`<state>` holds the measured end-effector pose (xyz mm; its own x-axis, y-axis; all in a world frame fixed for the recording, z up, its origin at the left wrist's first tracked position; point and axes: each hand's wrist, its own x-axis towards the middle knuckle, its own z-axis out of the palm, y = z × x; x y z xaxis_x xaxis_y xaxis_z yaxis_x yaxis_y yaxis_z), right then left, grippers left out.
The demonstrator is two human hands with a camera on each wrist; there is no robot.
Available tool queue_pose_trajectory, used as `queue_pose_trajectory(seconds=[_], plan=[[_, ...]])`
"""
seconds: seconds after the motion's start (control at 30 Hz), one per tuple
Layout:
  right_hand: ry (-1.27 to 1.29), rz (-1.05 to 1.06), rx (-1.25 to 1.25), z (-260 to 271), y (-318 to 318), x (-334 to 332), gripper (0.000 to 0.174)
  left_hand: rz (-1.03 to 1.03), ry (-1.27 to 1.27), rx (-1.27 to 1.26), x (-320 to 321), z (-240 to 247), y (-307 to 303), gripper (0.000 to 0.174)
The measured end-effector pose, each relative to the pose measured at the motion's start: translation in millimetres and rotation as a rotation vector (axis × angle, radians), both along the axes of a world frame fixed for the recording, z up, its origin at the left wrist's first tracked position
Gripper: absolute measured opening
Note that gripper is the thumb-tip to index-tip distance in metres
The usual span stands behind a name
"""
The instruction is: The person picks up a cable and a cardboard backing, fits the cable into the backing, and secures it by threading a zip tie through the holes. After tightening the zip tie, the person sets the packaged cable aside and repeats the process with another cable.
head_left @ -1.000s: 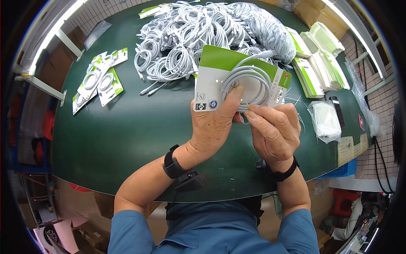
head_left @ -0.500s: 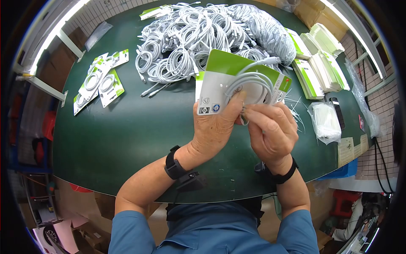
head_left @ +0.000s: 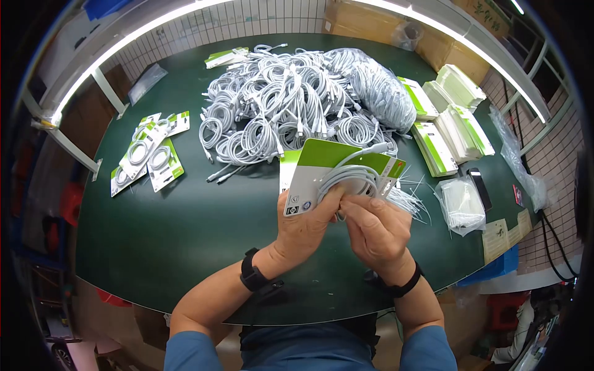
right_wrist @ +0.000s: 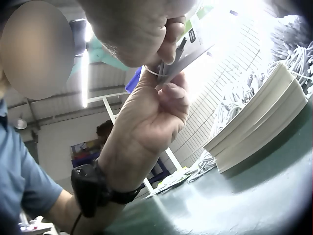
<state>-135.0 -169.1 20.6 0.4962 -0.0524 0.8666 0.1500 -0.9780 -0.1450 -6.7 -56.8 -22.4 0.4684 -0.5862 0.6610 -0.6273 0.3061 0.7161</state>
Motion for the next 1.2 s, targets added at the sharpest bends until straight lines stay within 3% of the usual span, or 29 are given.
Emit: queue_pose_trajectory(seconds=[0.07,0.17,0.23,0.33,0.43,0.47,0.5,0.53,0.63,0.67,0.73,0.77,0.87,0.9,1.0,1.2], plan=[[0.013,-0.025,0.018,6.4,1.1,-1.0,0.024,-0.098,0.228,-0.020,-3.0,-1.9,-0.2,0.017],[0.098,-0.044,0.060,19.2,4.6,-5.7,0.020,-0.267,0.475,-0.024,-6.3,8.2,2.7,0.039],[0.104,-0.022,0.112,17.1,3.5,-5.4,0.021,-0.201,0.313,-0.017,-3.3,0.2,1.6,0.037],[0.044,0.052,0.136,18.6,-1.5,-3.2,0.023,-0.175,0.280,-0.009,1.5,1.7,-0.9,0.028],[-0.130,0.070,0.134,22.6,-13.1,-11.6,0.024,-0.243,0.588,-0.014,2.7,19.7,-0.4,0.020],[-0.233,-0.036,0.116,18.1,-26.1,-16.6,0.022,-0.273,0.732,-0.014,2.2,26.5,0.7,0.019],[-0.299,-0.080,0.280,9.4,-43.8,-24.3,0.019,-0.300,0.786,-0.046,2.9,29.2,0.7,0.020],[-0.413,0.008,0.692,8.2,-50.1,-27.8,0.019,-0.327,0.839,-0.079,4.2,31.4,-0.6,0.021],[-0.269,0.174,1.292,0.2,-79.5,-31.1,0.021,-0.392,0.905,-0.127,-2.6,38.9,-0.8,0.025],[-0.156,0.316,1.487,-5.6,-78.1,-29.7,0.021,-0.413,0.911,-0.133,-6.4,40.8,-0.9,0.026],[0.078,0.453,1.480,-35.2,-79.3,-38.1,0.023,-0.421,0.900,-0.077,-14.6,42.2,-0.1,0.026],[0.190,0.434,1.289,-72.8,-84.3,-52.1,0.024,-0.427,0.894,-0.043,-18.1,41.3,0.9,0.026],[0.366,0.308,1.192,-66.8,-45.4,-74.4,0.036,-0.438,0.821,0.000,-19.4,30.3,3.4,0.024],[0.414,0.329,1.067,-66.8,-53.1,-77.7,0.040,-0.433,0.795,0.020,-19.4,29.2,4.3,0.024],[0.464,0.314,0.996,-71.4,-52.3,-84.1,0.046,-0.421,0.760,0.050,-19.8,28.7,5.2,0.023],[0.555,0.192,1.026,-73.0,-54.4,-92.0,0.033,-0.418,0.752,0.058,-20.8,24.4,4.1,0.025]])
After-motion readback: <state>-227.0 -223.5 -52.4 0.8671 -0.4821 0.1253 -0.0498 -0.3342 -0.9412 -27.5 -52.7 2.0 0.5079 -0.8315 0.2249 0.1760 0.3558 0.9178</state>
